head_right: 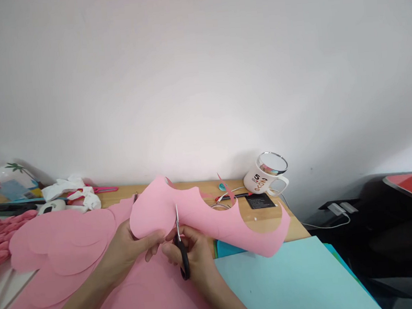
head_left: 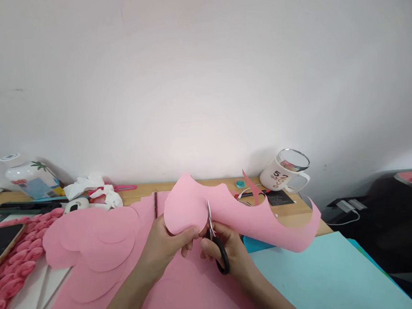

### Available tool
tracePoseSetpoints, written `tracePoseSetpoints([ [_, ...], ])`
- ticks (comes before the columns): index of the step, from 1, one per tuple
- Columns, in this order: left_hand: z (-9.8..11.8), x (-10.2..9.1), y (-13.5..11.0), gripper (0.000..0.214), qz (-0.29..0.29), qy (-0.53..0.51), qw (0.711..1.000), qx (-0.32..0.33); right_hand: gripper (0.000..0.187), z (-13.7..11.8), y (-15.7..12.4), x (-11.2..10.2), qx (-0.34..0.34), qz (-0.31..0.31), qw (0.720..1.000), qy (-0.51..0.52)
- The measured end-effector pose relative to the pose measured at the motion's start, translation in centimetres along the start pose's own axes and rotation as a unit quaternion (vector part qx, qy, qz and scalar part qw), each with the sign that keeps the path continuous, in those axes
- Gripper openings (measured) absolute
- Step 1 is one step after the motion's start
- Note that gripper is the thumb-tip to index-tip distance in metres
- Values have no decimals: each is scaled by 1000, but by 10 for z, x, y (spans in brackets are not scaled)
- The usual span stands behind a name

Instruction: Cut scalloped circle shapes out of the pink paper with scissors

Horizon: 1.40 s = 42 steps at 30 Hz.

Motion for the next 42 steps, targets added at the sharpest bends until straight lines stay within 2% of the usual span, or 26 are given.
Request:
tracePoseSetpoints([
  [12,2,-2,2,19,-10,-23,1000,13,9,1,0,3,-16,-17,1000,1],
  [24,0,-5,2,18,-1,-40,999,6,8,3,1,1,-20,-4,1000,-20],
  [35,4,-6,5,17,13,-54,998,2,12,13,3,1,0,-5,1000,15],
  [42,0,2,1,17,-36,-57,998,2,10,13,1,5,0,-8,999,33],
])
Point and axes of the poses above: each hand's wrist, its own y-axis towards the middle knuckle, its own x-axis out of the palm, z = x × y, the point moved 9 cm from there along y, towards the middle knuckle, and after that the axes turned 13 degrees about z, right-handed, at the moved point
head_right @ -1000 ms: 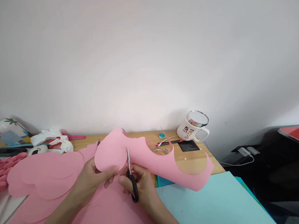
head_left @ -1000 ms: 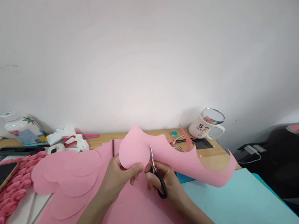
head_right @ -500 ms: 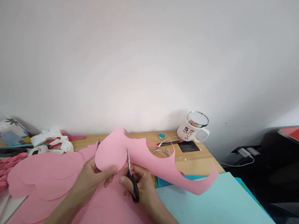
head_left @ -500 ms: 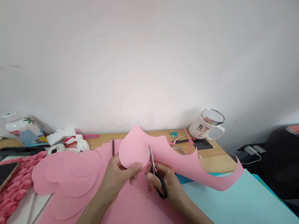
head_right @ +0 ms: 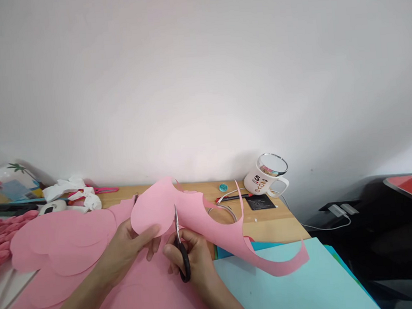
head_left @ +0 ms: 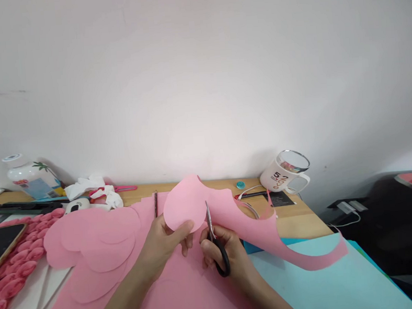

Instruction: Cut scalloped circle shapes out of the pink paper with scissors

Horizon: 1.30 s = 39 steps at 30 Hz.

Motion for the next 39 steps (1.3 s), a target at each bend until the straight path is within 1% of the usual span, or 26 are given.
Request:
tracePoseSetpoints([
  [3,-1,3,0,22,-11,9,1000,1,10,-4,-2,1,-5,-3,1000,2],
  [7,3,0,1,25,10,42,999,12,13,-7,-2,1,1,-10,1000,-18],
  [12,4,3,-1,18,-9,48,999,3,23,-6,2,-4,-1,-9,1000,-11],
  [15,3,5,-3,16,-18,41,999,1,25,-6,4,-4,-15,-25,1000,-12],
  [18,3,4,-4,14,-19,39,999,3,27,-6,4,-5,-17,-34,999,-12],
  [25,1,2,-3,13,-13,49,999,6,28,-4,3,-5,-8,-30,1000,-6],
  [30,2,3,-3,14,-17,60,998,11,29,-6,2,-3,-6,-38,999,-8],
  [34,3,3,-4,18,-19,74,997,14,30,-10,2,-2,-17,-48,999,-8],
  [39,4,3,-5,19,-23,79,997,16,29,-10,2,-3,-11,-37,999,3],
])
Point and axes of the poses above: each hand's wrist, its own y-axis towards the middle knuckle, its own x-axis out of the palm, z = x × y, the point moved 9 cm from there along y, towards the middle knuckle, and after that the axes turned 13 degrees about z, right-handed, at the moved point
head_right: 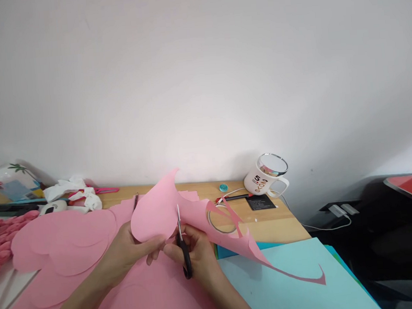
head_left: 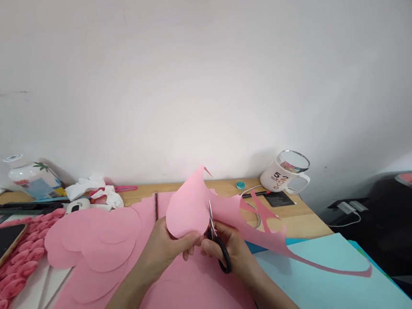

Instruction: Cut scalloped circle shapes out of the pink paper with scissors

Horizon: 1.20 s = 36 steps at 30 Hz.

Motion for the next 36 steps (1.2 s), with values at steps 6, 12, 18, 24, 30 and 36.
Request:
tracePoseSetpoints([
  [6,1,0,-1,17,-4,-6,1000,4,30,-3,0,2,-14,-7,1000,13],
  [12,2,1,0,19,-5,-1,1000,-3,33,-5,-1,4,-26,-12,1000,8],
  [18,2,0,0,17,-2,0,1000,0,30,-4,0,1,-19,3,1000,3],
  [24,1,-1,-1,13,-3,-14,1000,-10,28,0,0,0,4,10,1000,-12],
  [30,1,0,0,12,-8,-24,1000,-9,26,1,0,0,10,17,1000,-20],
  [36,-3,-2,1,11,-7,-23,1000,-1,26,2,0,-1,0,23,1000,-12],
])
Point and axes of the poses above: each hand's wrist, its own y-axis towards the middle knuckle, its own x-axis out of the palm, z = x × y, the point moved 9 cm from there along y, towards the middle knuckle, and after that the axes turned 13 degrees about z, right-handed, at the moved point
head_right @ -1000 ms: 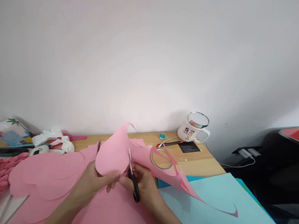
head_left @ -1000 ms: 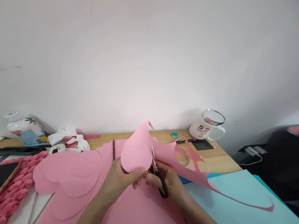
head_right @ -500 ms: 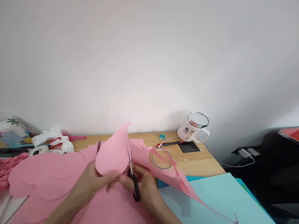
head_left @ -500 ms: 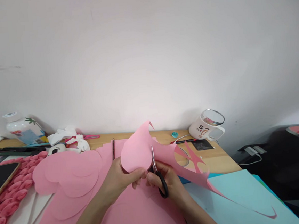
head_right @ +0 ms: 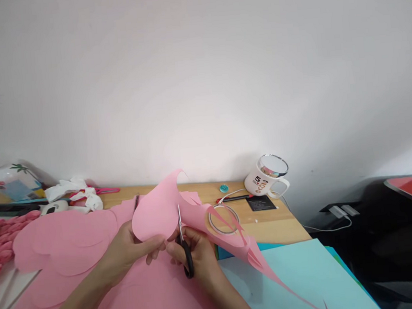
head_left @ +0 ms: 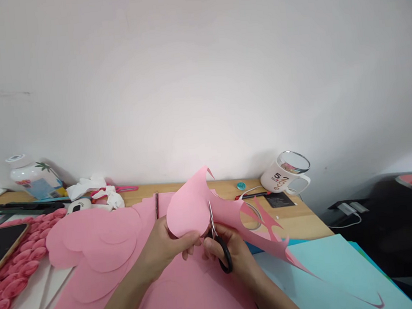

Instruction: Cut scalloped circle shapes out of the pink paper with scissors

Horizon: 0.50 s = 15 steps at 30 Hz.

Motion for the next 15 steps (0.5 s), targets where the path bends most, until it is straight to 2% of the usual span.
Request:
tracePoseSetpoints([
  [15,1,0,1,7,-5,-29,1000,-4,24,11,3,-1,6,-6,1000,29],
])
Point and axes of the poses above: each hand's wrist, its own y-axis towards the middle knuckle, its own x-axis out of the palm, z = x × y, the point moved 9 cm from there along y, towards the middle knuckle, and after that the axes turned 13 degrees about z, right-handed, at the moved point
